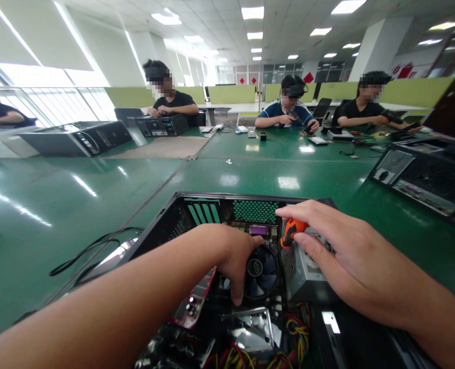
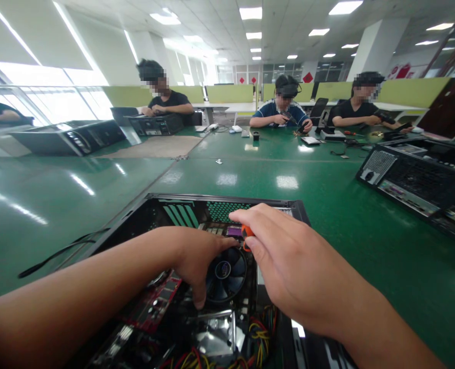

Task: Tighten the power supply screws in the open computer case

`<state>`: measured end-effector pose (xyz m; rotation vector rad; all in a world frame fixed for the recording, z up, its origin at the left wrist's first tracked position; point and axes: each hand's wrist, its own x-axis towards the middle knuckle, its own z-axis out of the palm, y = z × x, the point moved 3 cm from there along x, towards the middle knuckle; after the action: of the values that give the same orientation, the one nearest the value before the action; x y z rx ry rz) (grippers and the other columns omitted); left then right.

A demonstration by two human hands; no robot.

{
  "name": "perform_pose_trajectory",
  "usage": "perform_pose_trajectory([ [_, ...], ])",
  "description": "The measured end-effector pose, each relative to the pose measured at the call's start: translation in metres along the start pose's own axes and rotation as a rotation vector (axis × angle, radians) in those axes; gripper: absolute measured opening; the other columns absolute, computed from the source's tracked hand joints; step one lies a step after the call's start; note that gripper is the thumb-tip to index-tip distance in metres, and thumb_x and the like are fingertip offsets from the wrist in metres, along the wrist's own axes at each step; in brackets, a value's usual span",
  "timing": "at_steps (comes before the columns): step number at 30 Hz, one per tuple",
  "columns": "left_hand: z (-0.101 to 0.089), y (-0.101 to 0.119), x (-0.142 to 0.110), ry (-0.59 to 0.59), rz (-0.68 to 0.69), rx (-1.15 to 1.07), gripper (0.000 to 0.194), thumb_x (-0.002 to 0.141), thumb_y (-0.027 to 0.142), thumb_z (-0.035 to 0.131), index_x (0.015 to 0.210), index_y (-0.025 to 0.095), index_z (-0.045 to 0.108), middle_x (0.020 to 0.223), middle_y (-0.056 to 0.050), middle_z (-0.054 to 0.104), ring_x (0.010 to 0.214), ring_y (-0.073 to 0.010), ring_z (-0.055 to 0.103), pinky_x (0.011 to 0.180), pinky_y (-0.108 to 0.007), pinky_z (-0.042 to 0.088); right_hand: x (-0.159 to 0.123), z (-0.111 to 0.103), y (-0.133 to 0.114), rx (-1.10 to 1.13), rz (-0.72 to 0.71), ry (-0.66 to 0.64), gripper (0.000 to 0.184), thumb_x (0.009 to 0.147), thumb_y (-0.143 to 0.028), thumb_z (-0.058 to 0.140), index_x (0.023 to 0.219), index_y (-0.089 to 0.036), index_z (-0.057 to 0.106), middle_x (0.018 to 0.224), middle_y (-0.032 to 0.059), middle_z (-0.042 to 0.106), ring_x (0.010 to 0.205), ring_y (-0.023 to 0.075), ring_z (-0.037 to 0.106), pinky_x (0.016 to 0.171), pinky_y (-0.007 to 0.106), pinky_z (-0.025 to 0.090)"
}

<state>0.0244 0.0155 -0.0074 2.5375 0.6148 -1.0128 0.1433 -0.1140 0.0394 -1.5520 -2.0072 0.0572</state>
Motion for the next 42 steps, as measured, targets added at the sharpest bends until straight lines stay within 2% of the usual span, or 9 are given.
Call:
perform_pose_trajectory([
  [8, 0.002, -0.002, 0.001, 0.016, 0.004, 0.008, 0.123, 0.033, 0.035, 0.077, 0.142, 0.024, 0.020, 0.137, -0.012, 0.043, 0.116, -0.0354, 0.048, 0.095, -0.046, 0.039, 0.001, -0.001, 0.005, 0.023, 0.152, 0.044, 0.015, 0.083, -0.031, 0.058, 0.094, -0.023, 0.053, 0.088, 0.0012, 0.062, 0.076, 0.0159, 0.059, 0.065, 0.027, 0.045],
  [14, 0.002, -0.003, 0.001, 0.027, 0.007, 0.018, 0.125, 0.033, 0.037, 0.077, 0.142, 0.024, 0.018, 0.138, -0.012, 0.043, 0.115, -0.0356, 0.049, 0.096, -0.045, 0.039, 0.002, -0.004, 0.003, 0.042, 0.113, 0.062, 0.013, 0.081, -0.028, 0.060, 0.090, -0.022, 0.054, 0.090, 0.0018, 0.061, 0.081, 0.0167, 0.057, 0.069, 0.028, 0.046],
  [20, 0.002, -0.002, 0.002, 0.001, -0.017, 0.028, 0.128, 0.032, 0.037, 0.077, 0.143, 0.024, 0.014, 0.140, -0.013, 0.039, 0.117, -0.0357, 0.048, 0.096, -0.046, 0.038, 0.001, 0.000, -0.001, 0.027, -0.008, 0.039, 0.030, 0.088, -0.014, 0.044, 0.116, -0.022, 0.051, 0.114, 0.0068, 0.060, 0.106, 0.0202, 0.054, 0.088, 0.037, 0.045],
  [23, 0.001, -0.002, 0.002, -0.002, -0.022, 0.027, 0.129, 0.032, 0.037, 0.076, 0.144, 0.023, 0.013, 0.140, -0.013, 0.039, 0.118, -0.0362, 0.046, 0.097, -0.047, 0.037, 0.001, 0.001, 0.000, -0.007, -0.025, 0.031, 0.036, 0.089, -0.013, 0.040, 0.123, -0.022, 0.048, 0.120, 0.0070, 0.059, 0.111, 0.0207, 0.054, 0.091, 0.039, 0.045],
  [27, 0.001, -0.002, 0.001, -0.002, 0.004, 0.012, 0.126, 0.033, 0.036, 0.076, 0.143, 0.025, 0.014, 0.141, -0.012, 0.039, 0.117, -0.0343, 0.047, 0.097, -0.045, 0.038, 0.000, -0.001, 0.000, 0.009, 0.003, 0.044, 0.031, 0.088, -0.017, 0.045, 0.118, -0.024, 0.051, 0.114, 0.0046, 0.062, 0.105, 0.0197, 0.057, 0.087, 0.034, 0.047],
  [31, 0.004, -0.005, 0.002, 0.016, 0.009, 0.001, 0.126, 0.032, 0.037, 0.077, 0.142, 0.025, 0.017, 0.138, -0.013, 0.043, 0.115, -0.0364, 0.048, 0.095, -0.047, 0.039, -0.003, -0.004, -0.001, 0.089, 0.025, 0.139, 0.031, 0.087, -0.018, 0.049, 0.116, -0.027, 0.051, 0.112, 0.0002, 0.062, 0.100, 0.0164, 0.059, 0.084, 0.028, 0.047],
  [33, 0.006, -0.006, 0.003, 0.029, 0.050, -0.018, 0.122, 0.033, 0.036, 0.077, 0.141, 0.024, 0.022, 0.135, -0.011, 0.047, 0.113, -0.0349, 0.050, 0.094, -0.045, 0.040, -0.004, -0.004, -0.002, 0.172, 0.015, 0.109, 0.033, 0.086, -0.017, 0.050, 0.117, -0.030, 0.051, 0.111, -0.0019, 0.063, 0.100, 0.0153, 0.059, 0.083, 0.026, 0.046],
  [38, 0.006, -0.006, 0.005, 0.023, 0.104, 0.000, 0.103, 0.036, 0.037, 0.076, 0.132, 0.026, 0.040, 0.123, -0.007, 0.057, 0.102, -0.0314, 0.057, 0.088, -0.039, 0.045, -0.004, -0.002, -0.007, 0.310, -0.081, -0.115, 0.034, 0.086, -0.016, 0.051, 0.117, -0.030, 0.051, 0.112, -0.0040, 0.062, 0.102, 0.0119, 0.058, 0.087, 0.022, 0.043],
  [42, 0.003, -0.004, 0.005, 0.032, 0.106, 0.009, 0.097, 0.035, 0.037, 0.077, 0.127, 0.027, 0.045, 0.123, -0.004, 0.058, 0.103, -0.0314, 0.057, 0.088, -0.038, 0.045, -0.003, -0.005, -0.008, 0.305, -0.084, -0.145, 0.035, 0.086, -0.016, 0.051, 0.118, -0.030, 0.050, 0.113, -0.0043, 0.061, 0.103, 0.0100, 0.057, 0.088, 0.019, 0.043],
])
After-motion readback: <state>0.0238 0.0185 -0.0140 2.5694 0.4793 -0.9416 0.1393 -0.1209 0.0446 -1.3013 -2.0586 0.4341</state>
